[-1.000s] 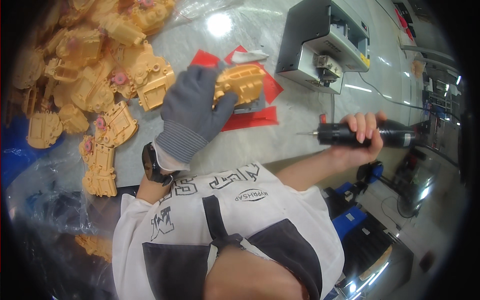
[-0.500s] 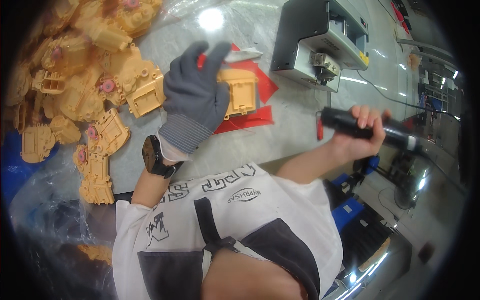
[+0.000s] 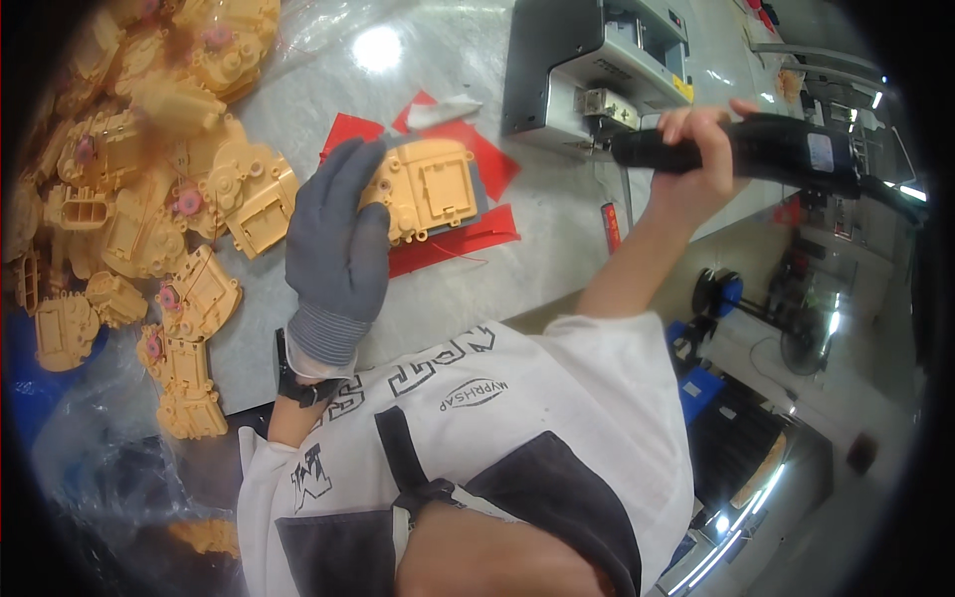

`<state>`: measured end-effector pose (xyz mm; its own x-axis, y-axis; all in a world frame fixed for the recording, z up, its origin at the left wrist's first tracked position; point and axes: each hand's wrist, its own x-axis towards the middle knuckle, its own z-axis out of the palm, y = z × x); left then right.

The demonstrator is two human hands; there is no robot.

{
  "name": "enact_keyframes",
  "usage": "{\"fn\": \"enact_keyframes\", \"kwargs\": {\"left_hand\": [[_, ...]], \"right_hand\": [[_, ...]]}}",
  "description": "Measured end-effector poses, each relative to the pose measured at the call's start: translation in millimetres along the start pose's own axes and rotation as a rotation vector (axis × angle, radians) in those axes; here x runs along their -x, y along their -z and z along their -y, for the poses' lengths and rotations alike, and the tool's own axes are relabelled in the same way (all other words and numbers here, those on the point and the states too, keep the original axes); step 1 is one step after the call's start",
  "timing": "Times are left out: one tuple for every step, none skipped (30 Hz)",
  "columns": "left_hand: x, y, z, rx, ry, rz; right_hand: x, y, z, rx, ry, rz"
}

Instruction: The person assembles yellow and pink plastic toy components by driving screws into them with an electric screwdriver.

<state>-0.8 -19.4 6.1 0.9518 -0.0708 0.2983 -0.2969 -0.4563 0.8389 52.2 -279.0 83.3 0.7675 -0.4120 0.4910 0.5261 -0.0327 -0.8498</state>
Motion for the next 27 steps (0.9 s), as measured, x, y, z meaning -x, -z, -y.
{"fn": "enact_keyframes", "kwargs": {"left_hand": [[1, 3, 2, 0.046, 0.032, 0.029], [1, 1, 5, 0.045, 0.039, 0.019], [0, -4, 10, 0.032, 0.016, 0.055], [1, -4, 13, 0.018, -0.002, 0.098], [0, -3, 14, 0.015, 0.008, 0.099], [0, -4, 13, 0.039, 0.007, 0.079], [0, -4, 13, 0.064, 0.006, 0.059], [0, -3, 14, 0.066, 0.014, 0.065], [0, -3, 16, 0.067, 0.011, 0.072], [0, -2, 17, 0.068, 0.007, 0.078], [-1, 0, 17, 0.065, 0.017, 0.073], [-1, 0, 17, 0.069, 0.013, 0.097], [-1, 1, 18, 0.073, 0.008, 0.12], [1, 2, 20, 0.073, 0.015, 0.115], [0, 2, 19, 0.087, 0.005, 0.13], [0, 3, 19, 0.101, -0.005, 0.144], [-1, 2, 19, 0.104, -0.001, 0.141], [0, 3, 19, 0.092, -0.013, 0.132], [0, 3, 19, 0.08, -0.025, 0.124], [0, 3, 18, 0.079, -0.019, 0.118], [1, 3, 18, 0.073, -0.038, 0.106], [1, 2, 17, 0.068, -0.056, 0.095], [2, 2, 17, 0.068, -0.048, 0.094], [1, 2, 18, 0.074, -0.049, 0.092], [1, 2, 18, 0.08, -0.049, 0.09], [1, 1, 19, 0.082, -0.043, 0.091], [1, 1, 20, 0.083, -0.06, 0.085]], "right_hand": [[6, 1, 2, -0.061, -0.077, 0.042], [17, -2, 8, -0.112, -0.103, 0.049], [27, -5, 15, -0.151, -0.099, 0.077], [37, -10, 23, -0.185, -0.078, 0.132], [43, -16, 29, -0.218, -0.056, 0.187], [47, -18, 32, -0.244, -0.028, 0.245], [51, -22, 35, -0.27, 0.0, 0.303], [57, -31, 38, -0.33, -0.014, 0.332], [60, -37, 37, -0.397, -0.039, 0.401], [64, -43, 35, -0.384, -0.026, 0.435], [68, -48, 33, -0.372, -0.012, 0.47], [72, -52, 31, -0.372, -0.019, 0.475], [76, -56, 29, -0.358, -0.009, 0.469], [79, -60, 27, -0.346, 0.001, 0.464], [80, -64, 26, -0.344, -0.003, 0.469], [81, -68, 25, -0.328, 0.017, 0.481], [81, -70, 24, -0.312, 0.037, 0.493], [79, -70, 22, -0.283, 0.037, 0.566], [80, -69, 22, -0.288, 0.032, 0.573], [81, -69, 22, -0.239, -0.005, 0.6], [83, -69, 22, -0.187, -0.045, 0.623], [84, -70, 22, -0.189, -0.052, 0.627], [84, -73, 23, -0.176, -0.074, 0.616], [84, -75, 23, -0.162, -0.093, 0.604], [83, -75, 22, -0.16, -0.099, 0.606], [82, -75, 21, -0.164, -0.095, 0.632], [81, -75, 20, -0.17, -0.092, 0.66]]}}
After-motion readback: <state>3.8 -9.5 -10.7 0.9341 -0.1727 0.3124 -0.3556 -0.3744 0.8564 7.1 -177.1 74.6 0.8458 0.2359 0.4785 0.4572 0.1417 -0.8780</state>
